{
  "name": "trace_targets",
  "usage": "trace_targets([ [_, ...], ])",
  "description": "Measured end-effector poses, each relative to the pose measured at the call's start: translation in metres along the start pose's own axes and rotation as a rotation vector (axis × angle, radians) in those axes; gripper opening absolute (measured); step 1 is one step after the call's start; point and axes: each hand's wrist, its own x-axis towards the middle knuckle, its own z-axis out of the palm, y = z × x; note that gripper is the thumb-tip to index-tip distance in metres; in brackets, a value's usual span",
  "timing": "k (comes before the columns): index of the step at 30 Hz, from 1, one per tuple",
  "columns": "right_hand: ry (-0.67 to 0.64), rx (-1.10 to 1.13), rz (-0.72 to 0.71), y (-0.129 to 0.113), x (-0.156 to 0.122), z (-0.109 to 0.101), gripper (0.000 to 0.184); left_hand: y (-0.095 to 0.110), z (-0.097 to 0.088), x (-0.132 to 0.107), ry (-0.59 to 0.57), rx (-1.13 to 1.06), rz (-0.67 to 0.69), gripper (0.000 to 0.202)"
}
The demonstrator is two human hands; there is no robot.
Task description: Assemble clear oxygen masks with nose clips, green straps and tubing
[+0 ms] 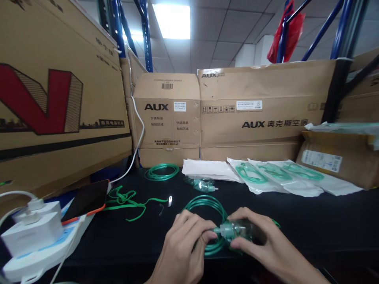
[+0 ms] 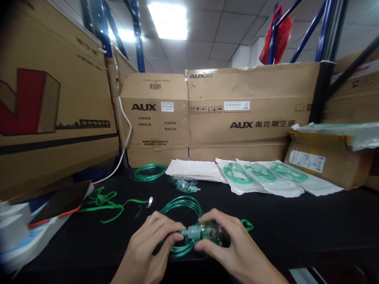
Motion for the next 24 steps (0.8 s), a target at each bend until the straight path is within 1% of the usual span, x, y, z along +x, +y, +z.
trace_targets([
  [3, -0.005, 0.012, 0.004, -0.0008, 0.0005, -0.0003, 0.022, 0.0010, 0.0007, 0.0009, -0.011, -0.032, -0.051, 0.019],
  [7, 0.014, 0.013, 0.009, -0.0004, -0.0001, -0.0009, 0.024, 0.0032, 0.0018, 0.0007, -0.061, -0.035, -0.145, 0.014],
  [10, 0.013, 0.009, 0.000, -0.0011, -0.0008, -0.0021, 0.025, 0.0041, -0.0004, 0.0020, -0.077, -0.087, -0.163, 0.014],
  [16, -0.007, 0.053, -0.010, -0.0026, -0.0015, -0.0031, 0.021, 0.0000, -0.0055, 0.0026, -0.095, -0.195, -0.196, 0.018],
  [22, -0.015, 0.084, -0.008, -0.0008, -0.0018, -0.0028, 0.020, 0.0025, -0.0034, 0.0035, -0.084, -0.121, -0.251, 0.019],
  [24, -0.015, 0.084, -0.022, 0.0002, -0.0015, -0.0029, 0.020, 0.0047, -0.0041, 0.0052, -0.104, -0.117, -0.272, 0.019],
])
